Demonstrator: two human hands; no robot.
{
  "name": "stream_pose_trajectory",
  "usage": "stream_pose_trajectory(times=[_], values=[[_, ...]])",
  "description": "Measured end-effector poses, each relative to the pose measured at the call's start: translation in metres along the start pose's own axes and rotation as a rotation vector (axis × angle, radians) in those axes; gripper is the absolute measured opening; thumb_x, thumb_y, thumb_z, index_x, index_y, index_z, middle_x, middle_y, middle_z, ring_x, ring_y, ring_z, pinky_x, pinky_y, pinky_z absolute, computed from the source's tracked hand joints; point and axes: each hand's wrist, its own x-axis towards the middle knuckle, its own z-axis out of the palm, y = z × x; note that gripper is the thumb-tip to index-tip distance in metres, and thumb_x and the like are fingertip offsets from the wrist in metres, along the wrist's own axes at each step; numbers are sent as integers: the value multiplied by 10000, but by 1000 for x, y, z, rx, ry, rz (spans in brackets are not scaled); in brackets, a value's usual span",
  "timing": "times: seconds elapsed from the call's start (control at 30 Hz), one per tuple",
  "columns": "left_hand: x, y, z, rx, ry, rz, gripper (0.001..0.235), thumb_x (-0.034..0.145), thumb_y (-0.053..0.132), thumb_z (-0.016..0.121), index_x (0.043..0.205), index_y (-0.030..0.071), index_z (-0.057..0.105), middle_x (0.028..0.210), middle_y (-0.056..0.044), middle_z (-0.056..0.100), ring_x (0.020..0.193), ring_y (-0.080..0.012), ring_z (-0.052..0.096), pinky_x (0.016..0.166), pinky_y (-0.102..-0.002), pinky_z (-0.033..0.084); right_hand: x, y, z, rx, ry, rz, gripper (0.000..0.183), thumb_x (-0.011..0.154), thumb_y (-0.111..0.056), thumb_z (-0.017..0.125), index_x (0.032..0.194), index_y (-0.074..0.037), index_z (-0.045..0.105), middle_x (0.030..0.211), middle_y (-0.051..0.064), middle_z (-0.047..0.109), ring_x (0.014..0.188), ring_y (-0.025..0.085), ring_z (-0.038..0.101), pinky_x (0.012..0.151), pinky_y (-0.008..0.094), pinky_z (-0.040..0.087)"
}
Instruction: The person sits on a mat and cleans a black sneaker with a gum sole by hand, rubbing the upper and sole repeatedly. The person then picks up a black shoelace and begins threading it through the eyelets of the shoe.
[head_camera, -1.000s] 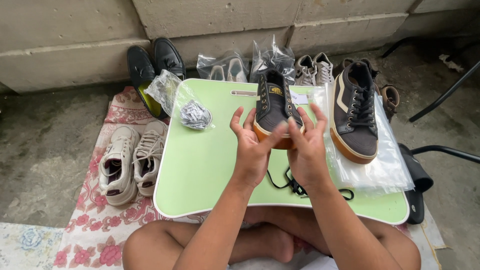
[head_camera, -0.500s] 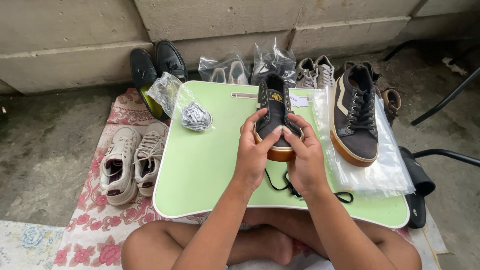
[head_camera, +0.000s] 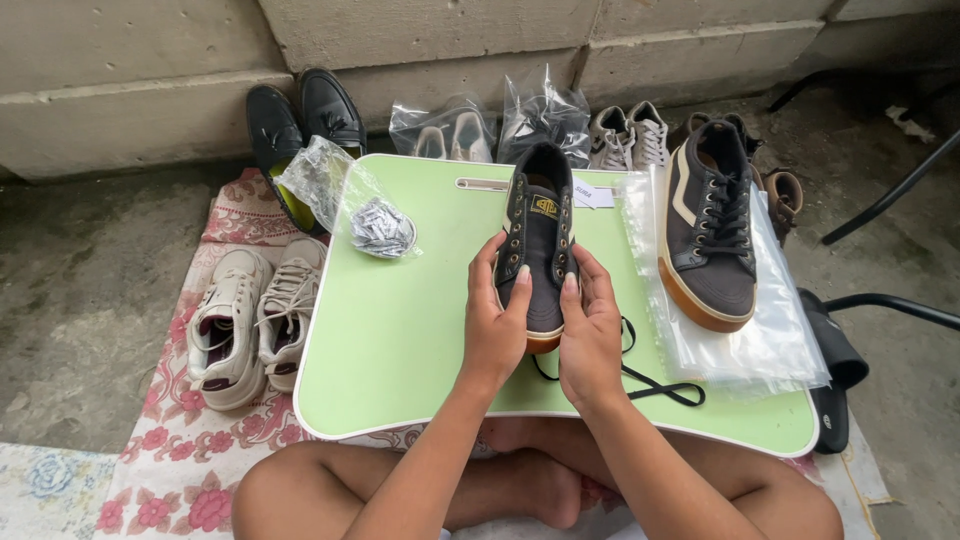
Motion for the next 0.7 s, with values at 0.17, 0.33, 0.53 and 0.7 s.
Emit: stream_pose_trajectory(times=[0.17, 0.33, 0.53, 0.7], values=[[10, -7, -17, 178, 8, 1, 553, 925, 415, 703, 1425, 225, 563, 1483, -40, 542, 1425, -253, 476, 1237, -562, 122, -5, 2, 8, 73, -49, 42, 435, 1088, -238, 423, 1493, -79, 443, 1682, 190, 170, 1554, 320, 176, 1249, 425, 241], [0, -14, -27, 706, 9, 349, 534, 984, 422, 638, 1492, 296, 528, 1527, -128, 501, 1431, -432, 404, 1126, -755, 50, 3, 17, -7, 315, -9, 53, 401, 1100, -278, 366, 1442, -103, 479, 1590, 138, 430, 1521, 266, 337, 1231, 404, 305], [-18, -5, 1, 1028, -61, 627, 460, 999, 430, 541, 1428, 267, 577, 1623, -259, 312, 1409, -651, 279, 994, -877, 144, 7, 7, -9, 493, 72, -7, 378, 1087, -368, 420, 1330, -106, 544, 1381, 134, 656, 1148, 258, 707, 645, 232, 574], [-23, 7, 38, 1370, -244, 73, 533, 1025, 553, 274, 1548, 450, 283, 1693, -190, -21, 1424, -698, 5, 905, -968, 83, 13, 12, -29, 266, 293, -463, 167, 1124, -243, 365, 1167, -117, 465, 1420, 199, 561, 1232, 289, 660, 1161, 429, 516]])
